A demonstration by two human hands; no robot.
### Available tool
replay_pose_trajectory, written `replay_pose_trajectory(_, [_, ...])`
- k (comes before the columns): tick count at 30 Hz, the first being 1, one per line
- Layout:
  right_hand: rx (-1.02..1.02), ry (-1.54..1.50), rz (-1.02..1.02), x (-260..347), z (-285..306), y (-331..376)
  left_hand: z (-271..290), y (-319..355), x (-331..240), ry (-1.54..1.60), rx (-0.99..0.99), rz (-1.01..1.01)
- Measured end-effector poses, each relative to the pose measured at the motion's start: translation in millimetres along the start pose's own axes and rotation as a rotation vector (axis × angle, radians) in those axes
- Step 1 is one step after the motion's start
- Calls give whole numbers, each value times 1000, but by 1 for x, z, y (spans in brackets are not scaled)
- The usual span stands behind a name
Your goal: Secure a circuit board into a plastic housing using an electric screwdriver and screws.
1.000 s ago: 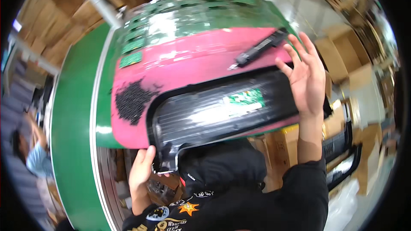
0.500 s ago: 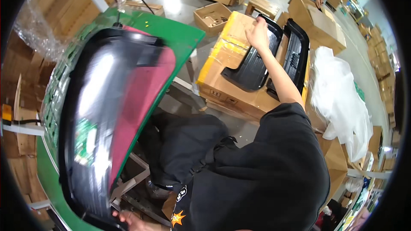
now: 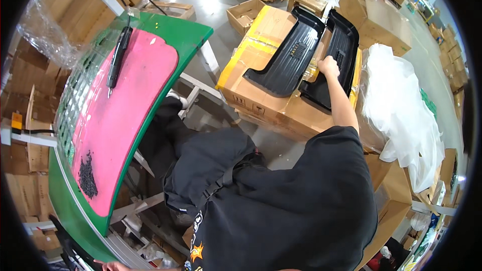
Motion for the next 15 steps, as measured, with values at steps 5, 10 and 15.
replay_pose_trajectory(5, [-142, -72, 144, 17, 28, -7, 48, -72, -48, 5, -95, -176])
replay_pose_trajectory(10, [-425, -404, 624, 37, 77, 8, 118, -203, -103, 94, 90, 191])
replay_pose_trajectory(15, [-474, -514, 983, 96, 169, 155, 61, -148, -26, -297, 103, 253])
Point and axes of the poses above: each hand's wrist, its own y-axis away from the middle knuckle, its own z-axis out of the back of the hand, x = y × z, the point moved 3 cm from there along -y, towards the middle knuckle, and after that the axes turned 15 degrees about y, right-handed, at the moved point
